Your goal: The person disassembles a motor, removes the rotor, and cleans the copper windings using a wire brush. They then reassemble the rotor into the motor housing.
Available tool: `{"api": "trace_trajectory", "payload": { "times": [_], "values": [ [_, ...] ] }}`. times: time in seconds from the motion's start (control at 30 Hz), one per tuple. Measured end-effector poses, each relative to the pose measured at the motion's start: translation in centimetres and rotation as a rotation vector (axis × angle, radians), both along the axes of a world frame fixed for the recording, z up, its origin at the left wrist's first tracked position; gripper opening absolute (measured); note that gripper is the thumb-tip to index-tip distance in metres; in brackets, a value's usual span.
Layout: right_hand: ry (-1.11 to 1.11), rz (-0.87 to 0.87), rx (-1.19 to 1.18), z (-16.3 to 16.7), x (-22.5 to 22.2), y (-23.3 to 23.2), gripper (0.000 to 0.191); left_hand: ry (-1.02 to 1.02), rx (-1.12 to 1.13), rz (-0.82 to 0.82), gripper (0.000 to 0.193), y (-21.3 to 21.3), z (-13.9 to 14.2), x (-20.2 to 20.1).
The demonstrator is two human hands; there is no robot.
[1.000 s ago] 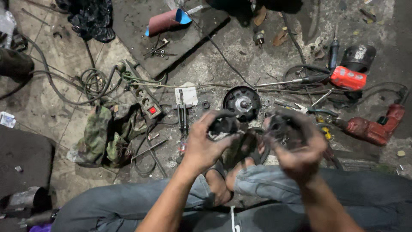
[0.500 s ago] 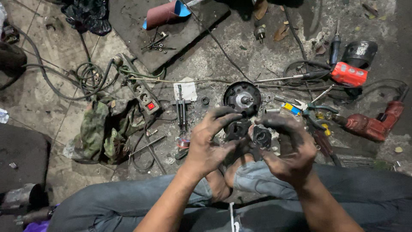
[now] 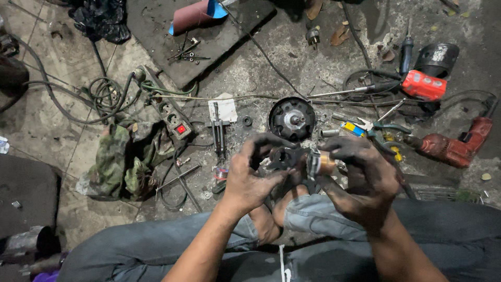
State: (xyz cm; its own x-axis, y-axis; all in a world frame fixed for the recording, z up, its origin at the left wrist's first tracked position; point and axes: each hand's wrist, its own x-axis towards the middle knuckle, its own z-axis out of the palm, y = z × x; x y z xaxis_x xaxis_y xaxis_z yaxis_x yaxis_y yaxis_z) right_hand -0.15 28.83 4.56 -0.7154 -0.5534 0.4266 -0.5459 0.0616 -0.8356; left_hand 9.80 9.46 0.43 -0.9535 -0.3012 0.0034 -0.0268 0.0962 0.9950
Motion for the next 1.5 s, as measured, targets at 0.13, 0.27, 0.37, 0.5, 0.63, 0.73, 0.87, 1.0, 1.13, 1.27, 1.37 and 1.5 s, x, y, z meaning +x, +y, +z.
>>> {"api": "trace_trajectory", "payload": {
  "times": [0.13,0.27,0.37,0.5,0.63,0.73,0.87,1.0,1.13,1.27,1.37,1.5],
  "values": [
    [0.141,-0.035,0.05,0.3,0.3,0.3,0.046,-0.035,0.001,0.001,0.06,0.1,-0.5,0.2],
    [0.216,-0.128,0.072,0.1,0.4,0.7,0.04,-0.012,0.095,0.005,0.058,0.5,-0.5,0.2],
    [0.151,-0.16,0.039,-0.1,0.3,1.0,0.043,0.016,0.08,-0.001,0.054,0.6,-0.2,0.2],
    [0.11,-0.193,0.013,-0.2,0.5,1.2,0.045,-0.053,0.12,-0.055,0.054,0.4,0.3,0.2],
    [0.146,-0.135,-0.094,-0.5,0.5,0.0,0.044,-0.042,0.172,-0.09,0.053,0.6,0.2,0.2],
    [0.318,-0.03,0.196,-0.6,1.1,-1.1,0.044,-0.047,0.12,-0.088,0.051,1.1,-0.2,0.2],
    [0.15,-0.039,0.255,-0.4,1.5,-1.6,0.05,-0.073,0.126,-0.07,0.052,1.4,-0.6,0.2],
    [0.151,0.01,0.214,-0.4,1.2,-1.4,0.051,0.005,0.067,-0.074,0.049,1.3,-0.6,0.3],
    [0.145,-0.003,0.203,-0.7,1.0,-1.2,0.051,0.173,-0.015,-0.082,0.048,1.1,-0.6,0.2],
    [0.143,0.009,0.174,-0.9,1.2,-1.0,0.05,0.268,-0.029,-0.049,0.048,1.3,-0.7,0.1],
    [0.128,0.009,0.168,-1.1,1.2,-1.0,0.049,0.297,-0.041,-0.043,0.046,1.5,-0.8,0.2],
    [0.111,0.016,0.157,-1.2,1.3,-1.0,0.046,0.253,-0.026,-0.051,0.045,1.5,-0.8,0.3]
  ]
}}
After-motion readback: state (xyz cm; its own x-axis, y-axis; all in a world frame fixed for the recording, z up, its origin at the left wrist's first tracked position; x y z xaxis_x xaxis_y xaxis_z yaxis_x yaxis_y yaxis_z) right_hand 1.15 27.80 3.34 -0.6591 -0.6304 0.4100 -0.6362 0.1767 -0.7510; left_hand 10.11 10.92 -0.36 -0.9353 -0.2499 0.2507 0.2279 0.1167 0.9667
